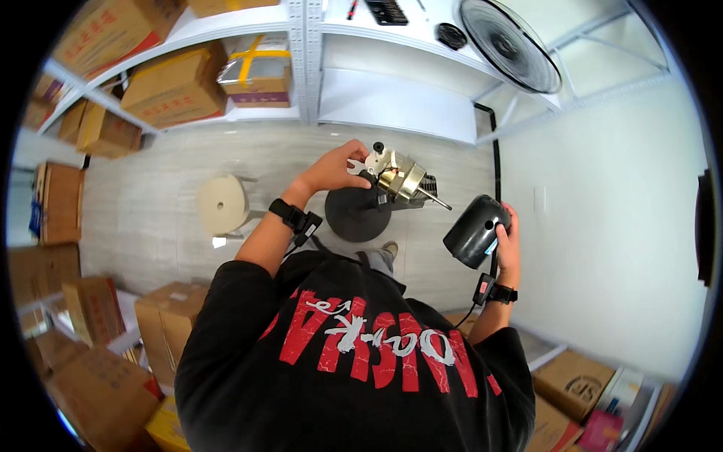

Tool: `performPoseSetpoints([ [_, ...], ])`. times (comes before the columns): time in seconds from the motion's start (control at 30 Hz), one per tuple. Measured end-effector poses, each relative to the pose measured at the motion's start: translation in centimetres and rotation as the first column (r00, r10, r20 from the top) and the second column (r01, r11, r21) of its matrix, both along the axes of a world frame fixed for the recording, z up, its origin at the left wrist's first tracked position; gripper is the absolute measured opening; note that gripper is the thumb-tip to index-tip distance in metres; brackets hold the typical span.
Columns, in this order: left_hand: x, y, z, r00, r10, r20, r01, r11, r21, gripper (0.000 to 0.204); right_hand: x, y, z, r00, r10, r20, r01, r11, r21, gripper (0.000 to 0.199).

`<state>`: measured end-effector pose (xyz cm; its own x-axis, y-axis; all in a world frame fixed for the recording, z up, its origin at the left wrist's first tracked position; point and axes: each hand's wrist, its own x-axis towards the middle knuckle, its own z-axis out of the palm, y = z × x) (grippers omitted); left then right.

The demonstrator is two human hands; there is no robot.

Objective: The person uses a screwdriver to tighten screws on a motor housing, then attaches a black cylindrical casing to the motor. The person rotates the motor to align and secure the casing.

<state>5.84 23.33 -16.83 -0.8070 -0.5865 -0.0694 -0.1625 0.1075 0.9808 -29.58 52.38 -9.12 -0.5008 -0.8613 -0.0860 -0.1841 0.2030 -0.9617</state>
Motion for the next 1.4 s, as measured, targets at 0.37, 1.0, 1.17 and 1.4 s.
performPoseSetpoints([
  [0.37,-2.5,-3.9,3.3,0.926,-0.377,-0.005,0.370,0.912,-0.178,0.106,10.1,5.9,1.0,0.944,-0.323,-0.063,0.320,0.946,-0.060,0.063],
  [1.0,-4.7,-3.7,0.0,0.880,-0.426,-0.210,0.311,0.852,-0.422,0.078,28.4,2.5,-2.1,0.706,-0.707,0.033,0.700,0.690,-0.185,0.060],
  [1.17,-4.1,-3.5,1.9,0.910,-0.389,-0.145,0.299,0.857,-0.420,0.073,30.3,0.8,-2.8,0.432,-0.843,0.321,0.888,0.335,-0.315,0.047],
  [1.4,-4.5,-4.0,3.8,0.900,-0.431,-0.062,0.352,0.803,-0.481,0.070,28.5,0.1,-1.8,0.232,-0.538,0.810,0.962,0.252,-0.108,0.067],
])
